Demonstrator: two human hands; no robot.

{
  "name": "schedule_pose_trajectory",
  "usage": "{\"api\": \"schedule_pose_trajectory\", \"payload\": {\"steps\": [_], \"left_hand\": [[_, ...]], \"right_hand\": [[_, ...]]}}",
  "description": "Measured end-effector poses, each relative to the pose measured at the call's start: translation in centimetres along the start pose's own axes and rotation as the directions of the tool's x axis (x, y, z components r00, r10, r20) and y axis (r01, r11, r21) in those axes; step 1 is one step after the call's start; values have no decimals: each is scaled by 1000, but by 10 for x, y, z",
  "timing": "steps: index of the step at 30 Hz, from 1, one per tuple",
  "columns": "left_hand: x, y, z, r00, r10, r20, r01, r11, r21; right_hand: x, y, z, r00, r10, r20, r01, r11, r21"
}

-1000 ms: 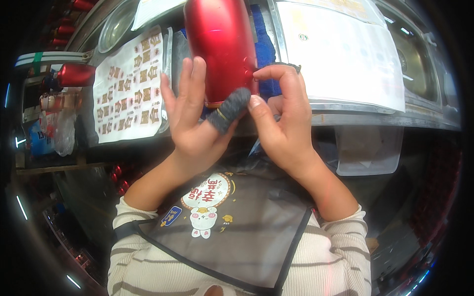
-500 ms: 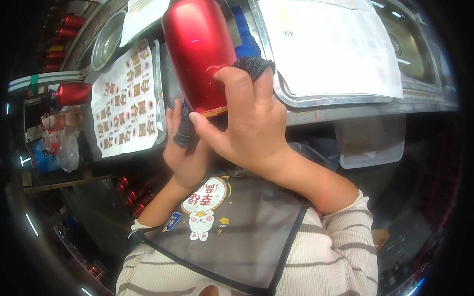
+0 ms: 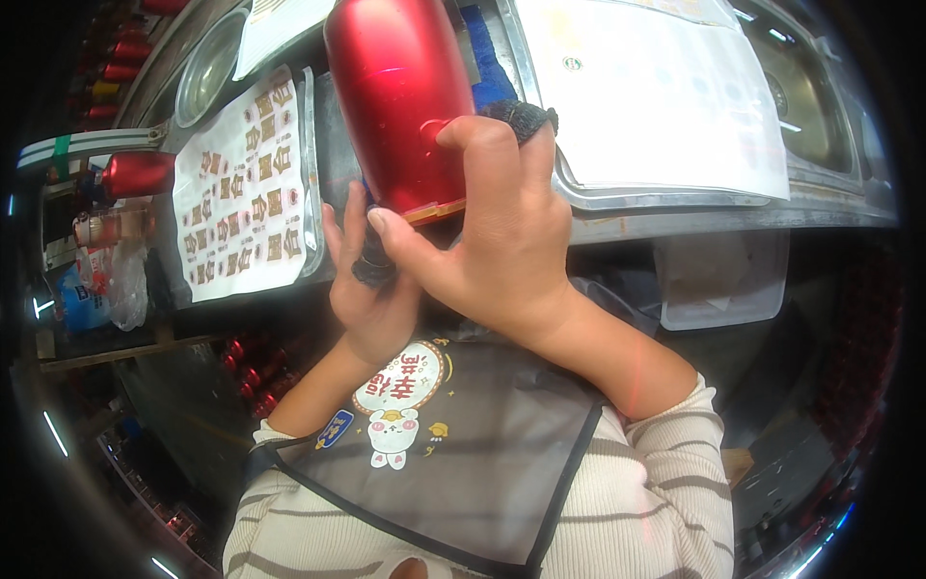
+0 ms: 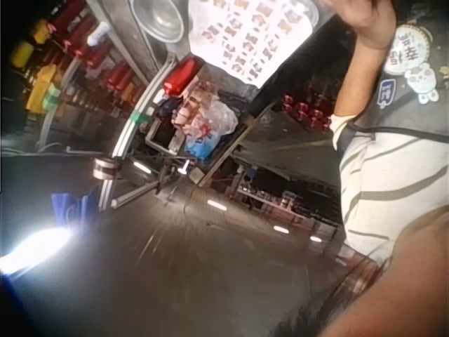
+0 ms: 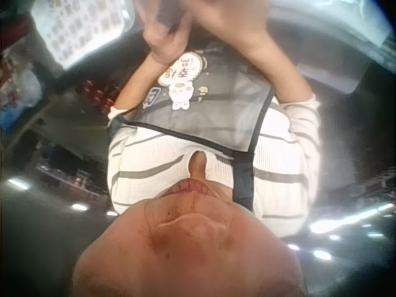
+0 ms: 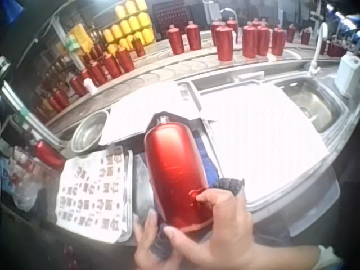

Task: The person applies gold stickers to red cylindrical bottles. They peel each sticker from a sheet, align it on the bottle surface, and smooth it down with their fingers. The person handles multiple bottles one at a time, rotating them to apply labels to different sides.

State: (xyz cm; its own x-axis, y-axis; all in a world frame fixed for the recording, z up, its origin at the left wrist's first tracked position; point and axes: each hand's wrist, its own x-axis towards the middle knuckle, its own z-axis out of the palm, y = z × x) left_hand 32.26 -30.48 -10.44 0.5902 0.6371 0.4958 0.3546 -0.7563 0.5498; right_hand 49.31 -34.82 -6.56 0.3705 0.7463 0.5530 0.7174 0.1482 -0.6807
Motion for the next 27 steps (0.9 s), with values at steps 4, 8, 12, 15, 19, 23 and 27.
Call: {"api": "schedule_pose_trajectory", "payload": {"steps": [4,8,12,15,19,23,27], "left_hand": [[0,-2,2,1000,21,-17,-20,1000,11],[1,-1,-1,1000,0,6,0,1000,24],[0,-3,-1,1000,7,14,-8,1000,24],[-2,-5,-1,1000,2,24,-3,1000,19],[2,-3,-3,999,14,36,-14,1000,24],[6,0,-7,998,31,62,-33,999,23],[8,0,-7,995,54,79,-58,997,47]], "right_hand": [[-2,0,2,999,52,-2,-52,998,33],[-3,1,2,998,69,6,-69,995,76],[-3,2,0,999,53,10,-53,993,104],[-3,3,-1,999,53,11,-54,990,132],[-3,4,-2,999,42,17,-44,988,151],[-5,12,-3,998,-37,44,30,988,153],[-4,11,-6,996,-31,80,14,980,196]]}}
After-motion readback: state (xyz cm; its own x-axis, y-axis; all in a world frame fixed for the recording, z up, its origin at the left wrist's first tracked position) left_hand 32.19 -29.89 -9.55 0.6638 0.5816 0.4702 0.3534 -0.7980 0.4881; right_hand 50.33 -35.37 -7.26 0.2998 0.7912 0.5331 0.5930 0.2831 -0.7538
